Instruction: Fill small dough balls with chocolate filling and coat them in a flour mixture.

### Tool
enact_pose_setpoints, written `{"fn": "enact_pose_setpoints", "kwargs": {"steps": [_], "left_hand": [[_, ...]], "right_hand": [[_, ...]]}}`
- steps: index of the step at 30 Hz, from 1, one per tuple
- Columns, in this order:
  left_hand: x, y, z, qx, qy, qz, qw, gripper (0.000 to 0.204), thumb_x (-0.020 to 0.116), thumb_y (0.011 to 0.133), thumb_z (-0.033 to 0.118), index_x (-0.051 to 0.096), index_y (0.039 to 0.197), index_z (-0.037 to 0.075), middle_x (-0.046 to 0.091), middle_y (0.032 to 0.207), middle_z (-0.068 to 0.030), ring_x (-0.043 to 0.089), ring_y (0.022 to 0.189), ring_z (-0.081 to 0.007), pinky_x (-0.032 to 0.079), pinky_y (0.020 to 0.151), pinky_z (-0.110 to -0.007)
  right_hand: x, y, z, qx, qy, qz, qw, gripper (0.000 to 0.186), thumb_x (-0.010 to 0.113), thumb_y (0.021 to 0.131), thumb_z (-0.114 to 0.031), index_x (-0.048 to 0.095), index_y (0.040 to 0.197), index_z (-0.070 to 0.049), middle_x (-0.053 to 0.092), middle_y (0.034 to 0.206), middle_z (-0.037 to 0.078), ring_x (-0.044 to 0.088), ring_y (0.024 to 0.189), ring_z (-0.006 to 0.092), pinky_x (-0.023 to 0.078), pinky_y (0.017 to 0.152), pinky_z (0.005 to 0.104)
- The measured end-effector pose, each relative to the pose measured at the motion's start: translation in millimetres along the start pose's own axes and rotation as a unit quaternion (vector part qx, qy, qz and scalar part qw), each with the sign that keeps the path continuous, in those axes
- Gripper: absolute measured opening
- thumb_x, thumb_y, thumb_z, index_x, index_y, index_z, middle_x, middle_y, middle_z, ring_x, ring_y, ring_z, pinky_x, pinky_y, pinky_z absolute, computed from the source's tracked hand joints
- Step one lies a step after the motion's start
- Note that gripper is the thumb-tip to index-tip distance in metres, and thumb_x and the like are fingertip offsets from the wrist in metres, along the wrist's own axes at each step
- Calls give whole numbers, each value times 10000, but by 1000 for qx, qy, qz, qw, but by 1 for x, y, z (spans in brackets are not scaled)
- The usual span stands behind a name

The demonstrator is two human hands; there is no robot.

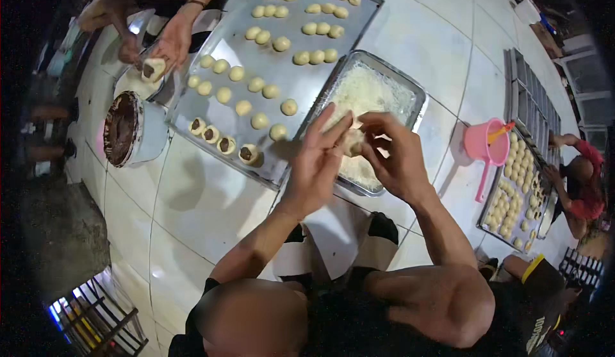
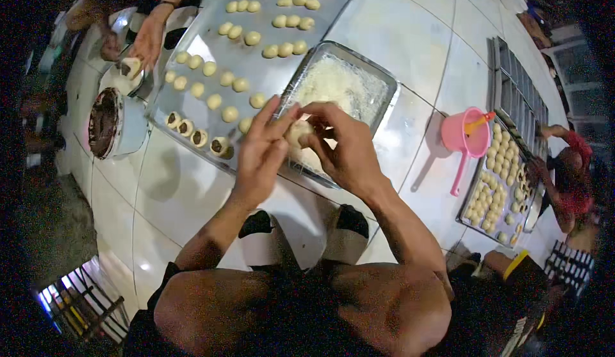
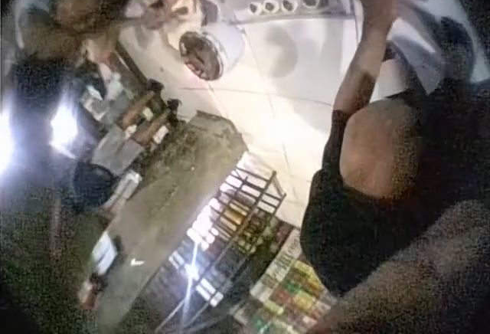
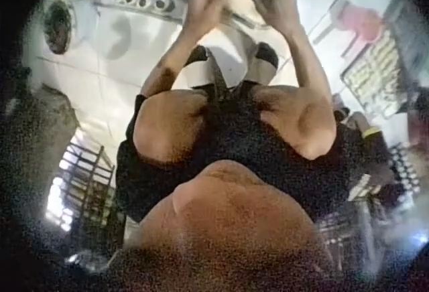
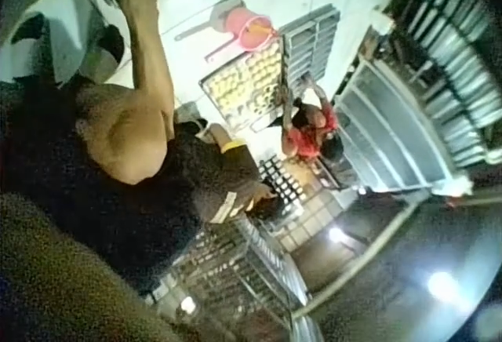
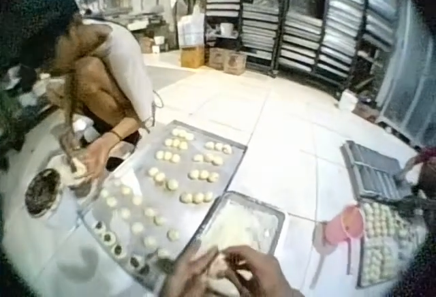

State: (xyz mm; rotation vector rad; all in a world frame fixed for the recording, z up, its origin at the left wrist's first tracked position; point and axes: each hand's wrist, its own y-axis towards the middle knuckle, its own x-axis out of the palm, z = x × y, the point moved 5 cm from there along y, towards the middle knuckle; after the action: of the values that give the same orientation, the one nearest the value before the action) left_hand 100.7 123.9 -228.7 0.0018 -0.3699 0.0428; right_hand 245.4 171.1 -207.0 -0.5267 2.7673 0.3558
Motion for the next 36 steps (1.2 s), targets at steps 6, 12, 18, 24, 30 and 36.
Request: {"fn": "enact_pose_setpoints", "kwargs": {"steps": [6, 12, 18, 24, 30, 36], "left_hand": [[-17, 4, -9, -33, 38, 88, 995, 411, 526, 929, -10, 478, 1337, -19, 647, 1147, -122, 596, 949, -128, 469, 865, -228], [-6, -5, -16, -60, -47, 63, 995, 401, 555, 945, 31, 482, 1338, 9, 641, 1167, -111, 589, 1020, -144, 451, 906, -243], [-12, -7, -15, -103, 74, 36, 991, 396, 551, 943, 22, 465, 1329, -9, 599, 1150, -112, 583, 960, -150, 485, 846, -255], [-8, -5, -3, 2, 80, 17, 997, 283, 529, 974, 79, 499, 1245, 1, 586, 1087, -95, 558, 827, -109, 482, 724, -239], [-12, -11, -28, -133, -71, 9, 989, 291, 507, 1001, 166, 507, 1243, 6, 590, 1092, -103, 550, 817, -138, 483, 703, -266], [-34, -47, -69, -325, -330, 31, 886, 308, 509, 1005, 221, 513, 1245, 27, 606, 1075, -109, 566, 823, -179, 475, 687, -291]], "right_hand": [[2, -2, -7, 79, 20, -27, 996, 79, 643, 868, 30, 682, 936, 39, 645, 972, 117, 558, 732, 165, 469, 662, 244], [2, -2, -5, 80, 34, -26, 996, 70, 629, 881, 21, 656, 944, 33, 631, 922, 90, 574, 766, 154, 492, 697, 246], [-1, -4, 0, 139, 86, -40, 986, 196, 623, 888, 24, 652, 1080, 45, 616, 979, 96, 583, 838, 158, 504, 749, 261], [4, 2, -2, 105, 53, -8, 993, 29, 652, 890, 6, 664, 892, 33, 629, 917, 92, 567, 731, 150, 508, 657, 260], [14, -6, -1, 109, 70, -51, 990, 27, 635, 890, 22, 643, 906, 41, 640, 944, 109, 576, 757, 153, 506, 644, 267], [35, -27, 16, 157, 40, -157, 974, 136, 642, 866, 45, 644, 1003, 41, 646, 1006, 131, 606, 814, 190, 522, 664, 280]]}}
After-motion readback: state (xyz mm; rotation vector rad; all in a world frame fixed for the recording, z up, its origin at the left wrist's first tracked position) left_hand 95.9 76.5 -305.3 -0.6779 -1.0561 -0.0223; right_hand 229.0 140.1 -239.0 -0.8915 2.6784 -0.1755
